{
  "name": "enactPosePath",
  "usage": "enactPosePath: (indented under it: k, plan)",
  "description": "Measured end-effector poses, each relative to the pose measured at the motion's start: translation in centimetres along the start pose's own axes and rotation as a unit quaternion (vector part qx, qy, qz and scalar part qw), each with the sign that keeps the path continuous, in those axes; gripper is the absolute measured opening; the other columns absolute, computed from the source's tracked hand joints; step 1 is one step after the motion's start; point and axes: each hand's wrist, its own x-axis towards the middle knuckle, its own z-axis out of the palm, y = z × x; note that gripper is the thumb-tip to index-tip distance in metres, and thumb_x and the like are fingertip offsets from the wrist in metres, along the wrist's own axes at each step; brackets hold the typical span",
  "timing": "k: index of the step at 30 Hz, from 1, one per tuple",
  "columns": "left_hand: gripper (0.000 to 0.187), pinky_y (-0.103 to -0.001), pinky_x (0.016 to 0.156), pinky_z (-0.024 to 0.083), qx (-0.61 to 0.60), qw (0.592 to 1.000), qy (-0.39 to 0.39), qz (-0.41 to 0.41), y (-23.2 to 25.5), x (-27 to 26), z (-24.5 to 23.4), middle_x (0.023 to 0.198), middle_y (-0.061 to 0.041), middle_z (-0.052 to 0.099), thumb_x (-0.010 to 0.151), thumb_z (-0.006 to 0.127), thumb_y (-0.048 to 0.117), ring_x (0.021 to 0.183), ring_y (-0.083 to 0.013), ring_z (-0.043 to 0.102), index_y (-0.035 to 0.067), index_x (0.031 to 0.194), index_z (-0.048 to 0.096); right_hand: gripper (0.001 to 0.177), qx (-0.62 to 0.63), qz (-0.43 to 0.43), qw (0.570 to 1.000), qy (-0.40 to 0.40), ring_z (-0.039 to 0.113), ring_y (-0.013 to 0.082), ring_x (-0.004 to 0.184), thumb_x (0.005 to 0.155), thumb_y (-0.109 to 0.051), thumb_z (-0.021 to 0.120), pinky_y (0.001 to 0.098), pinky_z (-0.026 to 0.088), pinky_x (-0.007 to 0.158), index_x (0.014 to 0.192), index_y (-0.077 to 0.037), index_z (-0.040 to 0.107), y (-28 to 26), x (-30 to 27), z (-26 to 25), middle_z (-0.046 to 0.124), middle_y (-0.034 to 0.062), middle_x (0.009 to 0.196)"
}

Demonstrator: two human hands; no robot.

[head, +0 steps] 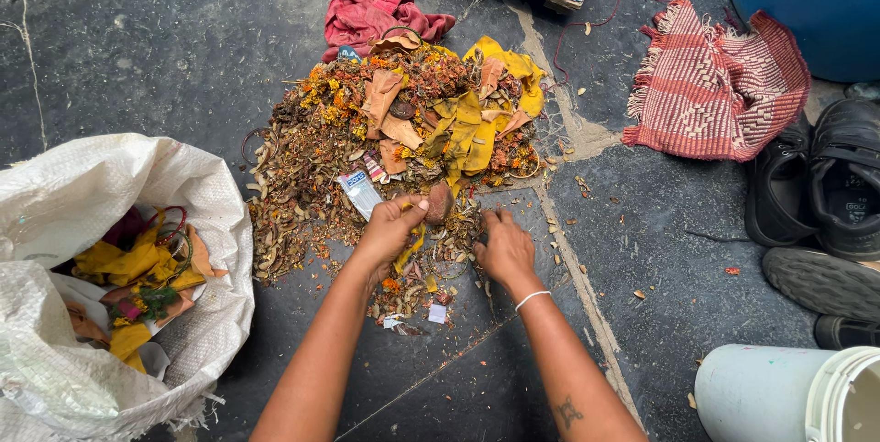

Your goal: The person sits on the floor and sorts through a pile of waste consisting of dried flowers, cloth scraps, and other debris, picking up items by hand and placing them into a white bag.

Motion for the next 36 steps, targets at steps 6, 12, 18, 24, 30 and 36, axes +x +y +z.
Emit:
enactPosePath:
  k: [6, 12, 18, 24, 30, 36]
  plan:
    - [0.027, -0.023, 0.069, 0.046, -0.041, 0.999, -0.028, -0.014, -1.0, -0.7, 1.2, 0.097, -0.003, 0.077, 0.1, 0.065, 0.022, 0.075, -0.0068, 0.059, 0.006, 0.119, 0.074, 0.055, 0.581, 0.092, 0.802, -0.101, 0.068, 0.0216, 0.112, 0.098, -0.055, 0.049, 0.041, 0.056, 0.089, 0.137, -0.017, 0.061, -2.8, -0.3, -1.1, 0.069, 0.0084, 0.129]
    - [0.026, -0.021, 0.075, 0.056, -0.024, 0.995, -0.096, 0.002, -0.2, -2.0, 3.2, 0.096, -0.002, 0.079, 0.099, 0.065, 0.022, 0.081, -0.0049, 0.069, 0.004, 0.115, 0.076, 0.059, 0.738, 0.145, 0.651, -0.104, 0.068, 0.0196, 0.087, 0.103, -0.059, 0.049, 0.0372, 0.059, 0.071, 0.127, -0.009, 0.068, -3.6, 0.1, -0.3, 0.072, 0.0092, 0.103]
    - [0.027, -0.019, 0.04, 0.026, -0.145, 0.985, 0.054, -0.076, 0.1, -2.2, 2.3, 0.064, 0.007, 0.052, 0.1, 0.065, 0.036, 0.044, -0.0021, 0.035, 0.011, 0.096, 0.074, 0.049, 0.809, 0.172, 0.555, -0.088, 0.077, 0.0234, 0.088, 0.102, -0.049, 0.046, 0.039, 0.063, 0.068, 0.119, -0.007, 0.062, -1.3, 1.1, 1.2, 0.078, 0.0131, 0.103]
    - [0.037, -0.022, 0.039, 0.023, -0.15, 0.978, 0.113, -0.086, -2.2, -1.7, 4.9, 0.065, 0.005, 0.051, 0.098, 0.061, 0.049, 0.044, -0.0041, 0.035, 0.013, 0.091, 0.06, 0.075, 0.75, 0.118, 0.646, -0.077, 0.067, 0.0281, 0.109, 0.104, -0.065, 0.027, 0.048, 0.056, 0.09, 0.142, -0.008, 0.057, -3.2, 0.0, 0.0, 0.062, 0.0187, 0.128]
    - [0.053, -0.018, 0.044, 0.036, -0.125, 0.977, 0.145, -0.09, -0.5, -1.9, 5.5, 0.079, 0.004, 0.058, 0.096, 0.051, 0.066, 0.054, -0.0009, 0.046, 0.015, 0.105, 0.058, 0.09, 0.64, -0.002, 0.75, -0.17, 0.014, 0.025, 0.159, 0.096, -0.075, 0.018, 0.0485, 0.005, 0.13, 0.164, -0.017, 0.017, -7.0, -2.6, -2.9, 0.02, 0.0075, 0.169]
    - [0.048, -0.02, 0.039, 0.034, -0.328, 0.938, 0.107, -0.028, 1.2, -3.2, -0.4, 0.083, -0.003, 0.069, 0.095, 0.052, 0.058, 0.049, -0.004, 0.046, 0.011, 0.104, 0.061, 0.084, 0.64, 0.063, 0.755, -0.129, 0.035, 0.0294, 0.153, 0.094, -0.07, 0.033, 0.0467, 0.024, 0.123, 0.159, -0.017, 0.029, -3.7, -1.7, -5.1, 0.044, 0.0132, 0.161]
